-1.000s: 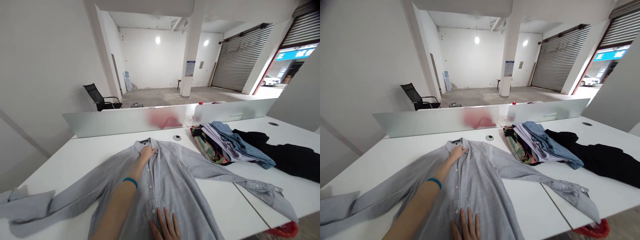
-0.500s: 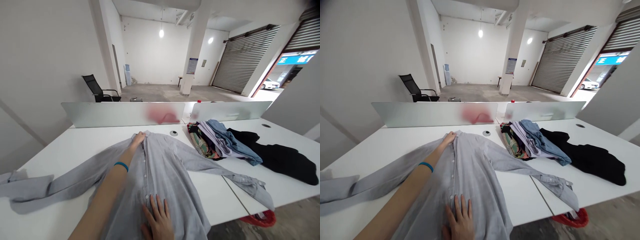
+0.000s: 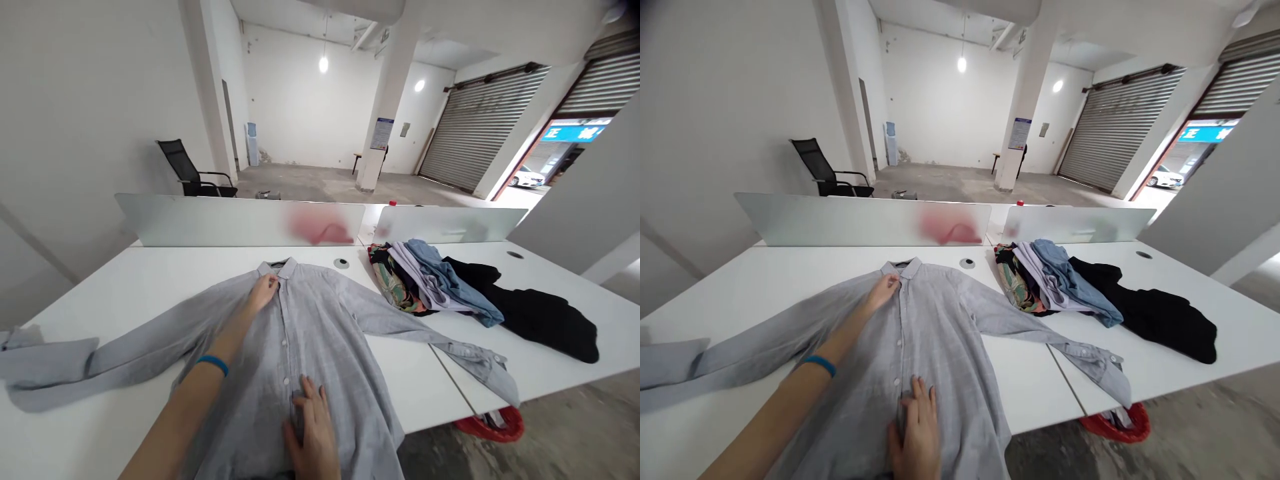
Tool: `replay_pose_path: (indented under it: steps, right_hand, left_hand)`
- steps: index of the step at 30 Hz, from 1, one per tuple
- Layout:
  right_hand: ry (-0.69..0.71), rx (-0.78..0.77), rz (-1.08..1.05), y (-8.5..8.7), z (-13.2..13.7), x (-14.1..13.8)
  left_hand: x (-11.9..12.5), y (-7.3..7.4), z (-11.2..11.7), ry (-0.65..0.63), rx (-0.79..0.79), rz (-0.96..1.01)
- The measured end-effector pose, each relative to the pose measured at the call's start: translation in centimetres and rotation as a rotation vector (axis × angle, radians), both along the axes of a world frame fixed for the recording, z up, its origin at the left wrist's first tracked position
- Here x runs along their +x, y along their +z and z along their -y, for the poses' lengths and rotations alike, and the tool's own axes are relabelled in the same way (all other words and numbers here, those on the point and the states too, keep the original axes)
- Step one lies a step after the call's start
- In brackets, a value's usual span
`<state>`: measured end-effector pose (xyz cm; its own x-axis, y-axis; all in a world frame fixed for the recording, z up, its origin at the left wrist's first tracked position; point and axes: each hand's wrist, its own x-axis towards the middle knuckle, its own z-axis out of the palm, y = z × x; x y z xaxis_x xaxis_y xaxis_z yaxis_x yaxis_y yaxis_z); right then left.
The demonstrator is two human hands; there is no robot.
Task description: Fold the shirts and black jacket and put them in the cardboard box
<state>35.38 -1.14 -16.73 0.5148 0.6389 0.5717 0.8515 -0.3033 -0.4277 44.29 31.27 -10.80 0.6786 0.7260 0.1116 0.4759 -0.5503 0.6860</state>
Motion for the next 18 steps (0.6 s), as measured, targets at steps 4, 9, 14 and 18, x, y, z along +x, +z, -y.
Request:
replay_pose_path:
  steps: [4, 9, 14, 18]
  right_hand:
    - [-0.013, 0.006, -0.070, 0.1, 0.2, 0.2]
    - [0.032, -0.022, -0.065, 0.2, 0.2, 0.5]
    - [0.017, -0.001, -0.092, 0.4, 0.2, 0.3]
    - [-0.013, 0.013, -0.090, 0.2, -0.3, 0.2]
  left_hand:
    - [-4.5, -1.0, 4.2, -0.182, 0.157, -0.084]
    - [-8.2, -2.5, 8.9, -0.278, 0.302, -0.188]
    - [-8.7, -2.8, 9.9, -0.276, 0.366, -0.251]
    - [-8.8, -2.6, 9.7, -0.284, 0.379, -0.266]
